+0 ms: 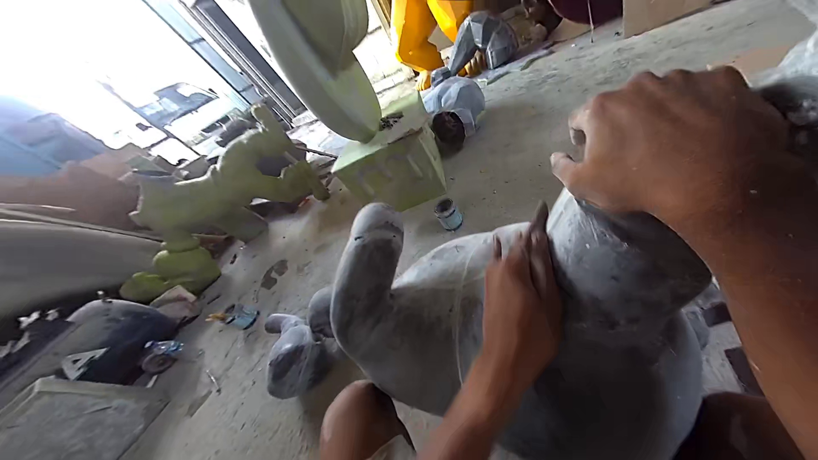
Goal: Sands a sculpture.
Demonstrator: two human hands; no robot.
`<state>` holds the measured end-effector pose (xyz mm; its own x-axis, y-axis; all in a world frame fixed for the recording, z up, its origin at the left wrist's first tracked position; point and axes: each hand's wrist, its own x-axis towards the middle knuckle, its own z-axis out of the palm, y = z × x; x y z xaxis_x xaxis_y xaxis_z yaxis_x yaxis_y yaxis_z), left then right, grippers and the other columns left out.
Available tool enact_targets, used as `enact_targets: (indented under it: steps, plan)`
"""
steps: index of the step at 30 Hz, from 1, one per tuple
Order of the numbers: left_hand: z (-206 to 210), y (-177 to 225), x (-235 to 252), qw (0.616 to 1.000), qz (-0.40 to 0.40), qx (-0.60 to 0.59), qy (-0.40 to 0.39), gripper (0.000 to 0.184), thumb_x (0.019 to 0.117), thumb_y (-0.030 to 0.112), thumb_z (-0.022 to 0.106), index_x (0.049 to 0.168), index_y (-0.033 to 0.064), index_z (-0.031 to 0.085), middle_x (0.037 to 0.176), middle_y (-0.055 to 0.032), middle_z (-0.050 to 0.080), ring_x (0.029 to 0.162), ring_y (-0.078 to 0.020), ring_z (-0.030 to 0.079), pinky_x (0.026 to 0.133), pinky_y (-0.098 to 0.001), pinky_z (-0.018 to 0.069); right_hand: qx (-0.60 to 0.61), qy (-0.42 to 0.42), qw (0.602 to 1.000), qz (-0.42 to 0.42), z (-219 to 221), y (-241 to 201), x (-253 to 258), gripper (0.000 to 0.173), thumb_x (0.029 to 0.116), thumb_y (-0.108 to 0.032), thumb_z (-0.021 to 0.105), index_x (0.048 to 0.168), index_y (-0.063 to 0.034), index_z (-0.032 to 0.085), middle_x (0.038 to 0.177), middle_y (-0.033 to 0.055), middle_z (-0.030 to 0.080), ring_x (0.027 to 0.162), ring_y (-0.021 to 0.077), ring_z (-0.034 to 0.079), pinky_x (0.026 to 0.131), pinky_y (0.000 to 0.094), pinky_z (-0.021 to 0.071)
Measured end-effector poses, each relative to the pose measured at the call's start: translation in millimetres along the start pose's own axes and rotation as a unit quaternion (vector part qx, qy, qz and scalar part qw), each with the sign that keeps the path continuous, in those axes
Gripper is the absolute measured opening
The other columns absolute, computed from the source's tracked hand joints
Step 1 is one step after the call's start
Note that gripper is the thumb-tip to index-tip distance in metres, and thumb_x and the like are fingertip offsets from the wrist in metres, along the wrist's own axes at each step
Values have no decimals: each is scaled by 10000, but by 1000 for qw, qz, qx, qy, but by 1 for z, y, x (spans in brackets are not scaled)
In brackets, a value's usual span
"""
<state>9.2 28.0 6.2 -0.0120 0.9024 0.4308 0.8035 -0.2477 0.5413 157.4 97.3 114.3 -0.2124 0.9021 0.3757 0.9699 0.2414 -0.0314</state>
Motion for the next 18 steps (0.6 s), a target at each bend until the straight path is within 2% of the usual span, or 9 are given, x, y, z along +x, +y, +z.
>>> enact_targets:
  steps: [1,3,5,8,11,13,15,16,18]
  plan:
    - [-1,-2,-16,1000,16,-4,12,461,1130,295,295,1464,147,578,1349,3,684,1309,-105,597,1207,-463,408,14,10,1000,-8,2,1,-4,398,960,-461,609,812,-96,669,692,164,607,678,388,638,544,553,441]
    - [4,-5,-37,997,56,-28,50,425,1084,175,380,1383,8,631,1391,-76,662,1389,-197,547,1263,-515,315,15,71,997,-24,15,6,-2,425,960,-473,569,766,-104,653,622,142,569,573,360,605,460,514,403]
    - [11,-5,-25,996,58,-31,58,424,1083,166,383,1366,-18,639,1385,-90,665,1387,-224,551,1263,-511,296,7,81,997,-8,30,8,12,446,942,-515,562,737,-128,643,597,123,562,560,349,607,456,505,417]
    - [11,-6,22,998,26,-56,23,435,1101,204,342,1345,63,674,1284,-35,727,1301,-161,619,1232,-455,342,15,31,999,8,38,11,29,431,936,-539,576,784,-144,659,642,121,607,645,355,659,519,516,471]
    - [4,-5,-5,999,26,-43,11,440,1090,180,368,1435,28,593,1375,-83,673,1352,-209,583,1245,-484,326,22,-20,999,21,28,9,34,376,918,-523,648,907,-151,701,723,123,654,734,355,691,560,533,508]
    - [3,-7,-34,999,30,-31,7,439,1089,185,400,1416,-43,582,1444,-159,607,1424,-295,506,1257,-549,253,24,-11,999,29,26,4,32,373,932,-507,647,885,-140,700,723,122,655,734,345,694,560,518,503]
    - [9,-6,-35,999,30,-31,21,454,1086,200,385,1432,-24,576,1472,-135,588,1470,-300,444,1267,-604,158,15,20,999,32,32,1,27,391,943,-499,623,805,-138,679,677,114,640,685,326,689,523,485,483]
    - [13,-5,-23,998,28,-30,39,455,1085,207,372,1437,18,590,1458,-90,609,1469,-269,448,1269,-609,150,15,26,999,29,34,0,27,389,949,-487,620,797,-135,682,667,114,639,674,326,687,520,485,481]
    - [17,-7,10,997,18,-46,53,460,1090,214,330,1432,121,622,1379,-4,676,1415,-188,517,1269,-569,211,23,8,999,29,31,-2,28,378,957,-481,629,846,-127,703,695,133,656,699,350,691,545,515,492]
